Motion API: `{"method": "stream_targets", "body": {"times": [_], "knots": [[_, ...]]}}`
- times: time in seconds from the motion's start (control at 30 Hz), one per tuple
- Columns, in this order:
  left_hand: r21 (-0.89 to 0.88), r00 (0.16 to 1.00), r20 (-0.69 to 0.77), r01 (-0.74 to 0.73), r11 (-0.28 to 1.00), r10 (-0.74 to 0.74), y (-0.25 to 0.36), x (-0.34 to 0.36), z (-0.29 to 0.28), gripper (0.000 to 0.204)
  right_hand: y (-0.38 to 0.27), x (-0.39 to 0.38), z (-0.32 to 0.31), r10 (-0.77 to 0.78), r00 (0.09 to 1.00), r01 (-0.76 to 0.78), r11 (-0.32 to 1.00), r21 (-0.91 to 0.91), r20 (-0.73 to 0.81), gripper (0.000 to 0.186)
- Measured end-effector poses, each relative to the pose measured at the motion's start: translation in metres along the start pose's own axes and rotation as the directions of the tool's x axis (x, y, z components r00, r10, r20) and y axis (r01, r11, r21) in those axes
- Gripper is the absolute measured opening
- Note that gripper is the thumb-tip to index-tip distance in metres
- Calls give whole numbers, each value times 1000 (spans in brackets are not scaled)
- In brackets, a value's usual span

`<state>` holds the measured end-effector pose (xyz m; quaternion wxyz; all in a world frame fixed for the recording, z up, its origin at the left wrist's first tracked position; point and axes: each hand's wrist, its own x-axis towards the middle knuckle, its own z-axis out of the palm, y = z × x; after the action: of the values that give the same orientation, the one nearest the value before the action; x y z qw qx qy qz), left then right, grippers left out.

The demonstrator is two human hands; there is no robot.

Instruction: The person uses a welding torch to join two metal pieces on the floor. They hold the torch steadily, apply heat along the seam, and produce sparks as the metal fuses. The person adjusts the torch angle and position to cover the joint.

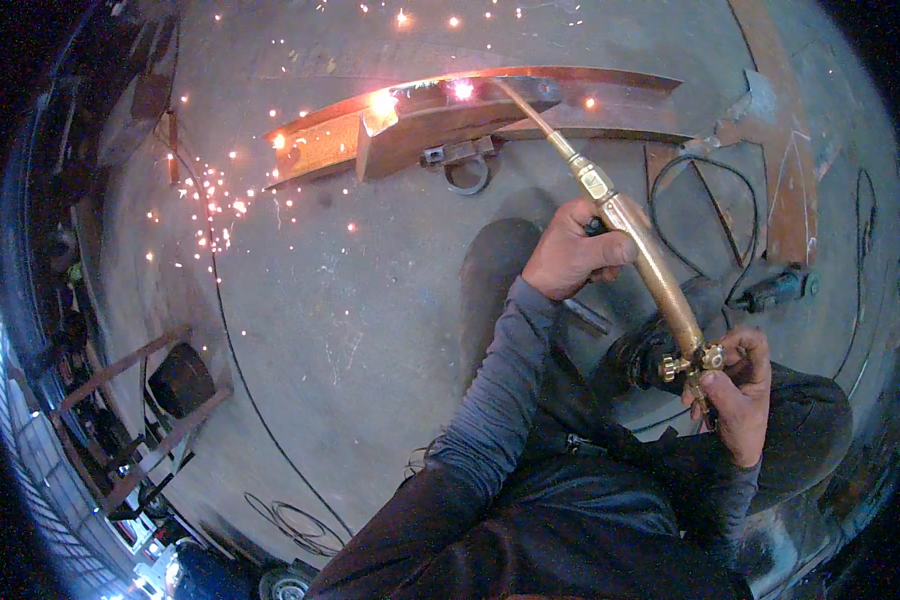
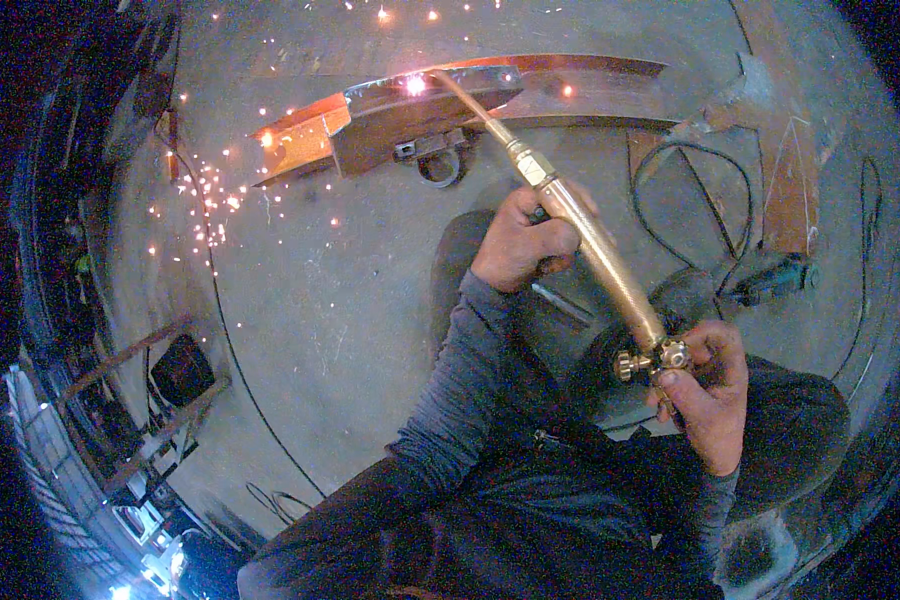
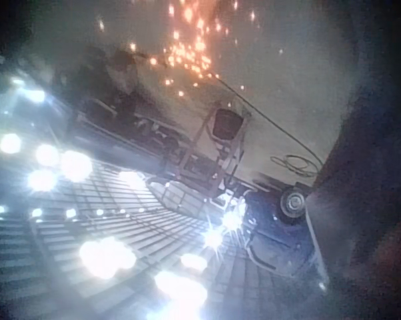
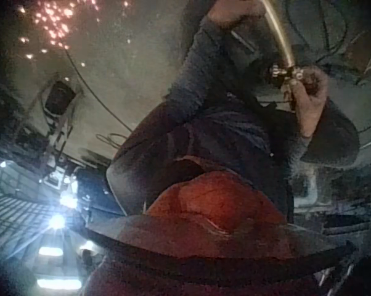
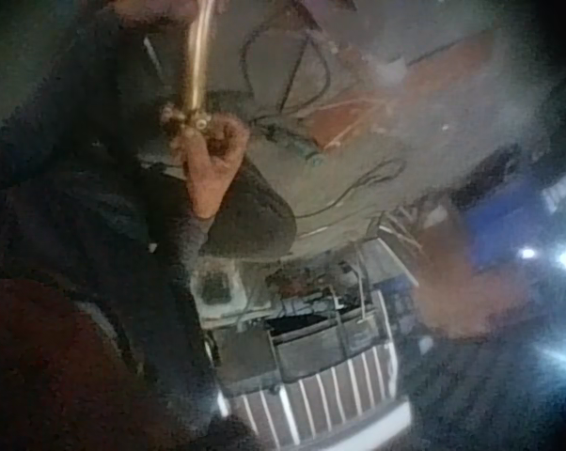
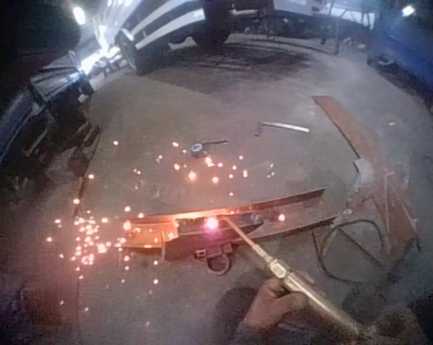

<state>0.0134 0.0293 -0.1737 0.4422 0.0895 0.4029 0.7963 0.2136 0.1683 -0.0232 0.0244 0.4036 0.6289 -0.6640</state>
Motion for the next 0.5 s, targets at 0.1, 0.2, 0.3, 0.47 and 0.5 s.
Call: {"method": "stream_targets", "body": {"times": [0.1, 0.2, 0.3, 0.47, 0.5], "knots": [[3, 1000, 5, 22, 1000, -22, 3, 0, 0, 35, -1, 0, 1, 20, 999, -20, 1000, 1, -25, 37], [-15, 999, 16, 40, 999, -40, 4, 0, 1, 36, 0, 1, 1, 20, 999, -20, 1000, 4, -31, 37], [-9, 999, 19, 43, 999, -42, 5, 0, 1, 36, 0, 2, 0, 21, 1000, -21, 1000, -4, -16, 37], [-5, 999, 15, 41, 999, -41, 2, -6, 2, 37, 2, -3, -3, 24, 1000, -24, 1000, 6, -16, 37], [-6, 999, 23, 31, 1000, -31, 1, -6, 1, 37, 3, -3, -4, 24, 1000, -24, 1000, 4, -16, 37]]}}
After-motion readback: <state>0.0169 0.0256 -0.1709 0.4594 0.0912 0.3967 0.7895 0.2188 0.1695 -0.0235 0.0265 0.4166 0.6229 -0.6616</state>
